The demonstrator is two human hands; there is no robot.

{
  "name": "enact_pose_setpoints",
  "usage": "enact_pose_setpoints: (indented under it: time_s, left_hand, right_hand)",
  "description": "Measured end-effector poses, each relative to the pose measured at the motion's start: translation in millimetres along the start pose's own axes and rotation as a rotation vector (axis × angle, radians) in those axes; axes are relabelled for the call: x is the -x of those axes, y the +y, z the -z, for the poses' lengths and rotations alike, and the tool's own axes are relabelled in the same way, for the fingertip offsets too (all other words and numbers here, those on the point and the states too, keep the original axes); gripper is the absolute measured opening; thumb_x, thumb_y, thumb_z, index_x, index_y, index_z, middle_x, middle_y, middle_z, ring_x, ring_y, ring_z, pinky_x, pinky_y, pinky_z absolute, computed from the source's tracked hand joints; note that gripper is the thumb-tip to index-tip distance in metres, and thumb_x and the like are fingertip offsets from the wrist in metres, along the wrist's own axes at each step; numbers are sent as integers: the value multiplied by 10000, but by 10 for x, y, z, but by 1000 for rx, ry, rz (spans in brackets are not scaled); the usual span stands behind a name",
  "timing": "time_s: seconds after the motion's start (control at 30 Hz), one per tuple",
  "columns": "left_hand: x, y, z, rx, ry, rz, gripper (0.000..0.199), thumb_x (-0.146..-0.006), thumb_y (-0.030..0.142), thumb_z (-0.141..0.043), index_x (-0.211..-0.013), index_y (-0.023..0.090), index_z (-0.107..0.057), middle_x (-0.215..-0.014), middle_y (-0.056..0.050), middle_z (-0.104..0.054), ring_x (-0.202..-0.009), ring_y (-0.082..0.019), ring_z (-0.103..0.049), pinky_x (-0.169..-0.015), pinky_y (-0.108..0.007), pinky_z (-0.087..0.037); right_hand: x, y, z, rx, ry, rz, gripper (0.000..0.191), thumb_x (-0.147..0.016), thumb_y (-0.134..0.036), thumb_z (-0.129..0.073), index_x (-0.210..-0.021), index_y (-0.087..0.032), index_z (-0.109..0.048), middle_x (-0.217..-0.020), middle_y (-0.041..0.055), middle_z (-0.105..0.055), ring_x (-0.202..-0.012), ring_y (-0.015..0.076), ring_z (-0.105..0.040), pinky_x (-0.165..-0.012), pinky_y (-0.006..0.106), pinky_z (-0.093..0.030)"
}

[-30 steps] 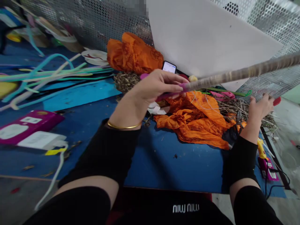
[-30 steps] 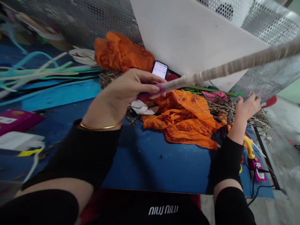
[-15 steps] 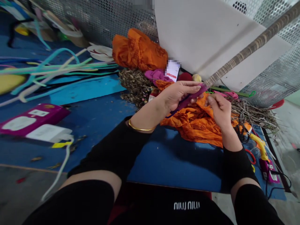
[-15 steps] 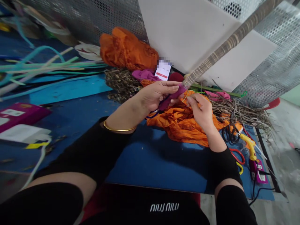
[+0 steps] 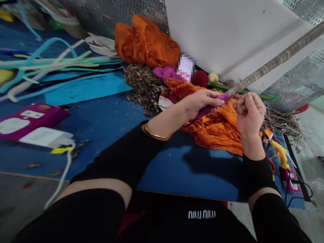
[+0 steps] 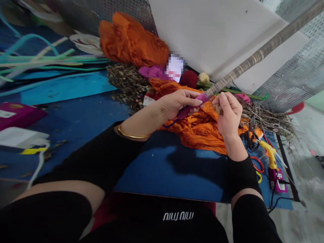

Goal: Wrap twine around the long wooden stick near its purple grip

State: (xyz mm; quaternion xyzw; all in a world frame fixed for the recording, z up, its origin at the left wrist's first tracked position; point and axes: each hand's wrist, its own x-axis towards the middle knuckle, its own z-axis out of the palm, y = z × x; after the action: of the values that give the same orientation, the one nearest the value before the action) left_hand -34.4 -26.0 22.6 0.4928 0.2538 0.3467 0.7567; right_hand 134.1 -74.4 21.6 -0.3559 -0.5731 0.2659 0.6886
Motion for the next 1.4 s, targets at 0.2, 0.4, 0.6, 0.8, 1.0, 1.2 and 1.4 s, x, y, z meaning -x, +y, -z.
enact_pose_setpoints:
  time_s: [0.2, 0.4, 0.6, 0.8, 1.0, 1.2, 1.4]
  left_hand:
    - [38, -48, -48, -103, 105, -100, 150, -710, 213, -835, -749, 121, -723, -570, 24, -566, -440, -37, -396, -426, -188, -272]
    - [-80, -168, 46, -96, 110, -167, 216, -673, 221, -839, -847, 109, -775, -594, 14, -590, -477, -53, -429, -458, -188, -281]
    - [-178, -206, 116, -270, 231, -259, 245, -714, 200, -805, -933, 92, -786, -603, 29, -588, -498, -60, -430, -506, -193, -321]
    - [-111, -165, 77, -456, 152, -249, 153, -753, 178, -714, -867, 86, -759, -630, 23, -566, -567, -81, -473, -556, -202, -364]
    - [-58, -160, 14, -721, 198, -370, 215, -782, 233, -676, -929, 119, -786, -815, -14, -701, -792, -157, -622, -765, -255, -485]
    - [4, -179, -63, -949, 268, -433, 192, -802, 266, -714, -957, 194, -801, -983, -31, -783, -984, -224, -678, -922, -304, -496]
    - [47, -238, -112, -1048, 346, -471, 275, -791, 281, -775, -1053, 211, -733, -995, -31, -783, -1004, -241, -698, -884, -290, -510]
  right_hand:
    - [143, -40, -52, 136, 7, 69, 434, -943, -567, -700, -715, -202, -642, -616, -55, -439, -499, 51, -295, -474, 228, -291]
    - [263, -86, -139, 325, -123, 223, 391, -1037, -468, -580, -751, -213, -655, -664, -26, -559, -596, 95, -524, -616, 259, -489]
    - [127, -183, -24, 481, -414, 409, 338, -1050, -417, -554, -798, -228, -678, -929, 47, -714, -968, 200, -694, -920, 415, -571]
    - [-30, -224, 188, 491, -336, 316, 340, -1023, -490, -585, -822, -252, -720, -919, 45, -681, -988, 208, -668, -972, 433, -581]
    - [-74, -203, 333, 410, -355, 49, 311, -901, -556, -727, -699, -321, -714, -818, 67, -674, -957, 285, -667, -924, 521, -616]
    - [-99, -122, 295, 275, -414, 123, 331, -932, -573, -694, -738, -310, -746, -821, 55, -699, -968, 258, -679, -959, 528, -605]
    - [-121, -123, 249, 285, -330, 153, 343, -972, -557, -662, -820, -277, -788, -927, 40, -722, -1029, 206, -680, -1039, 478, -568]
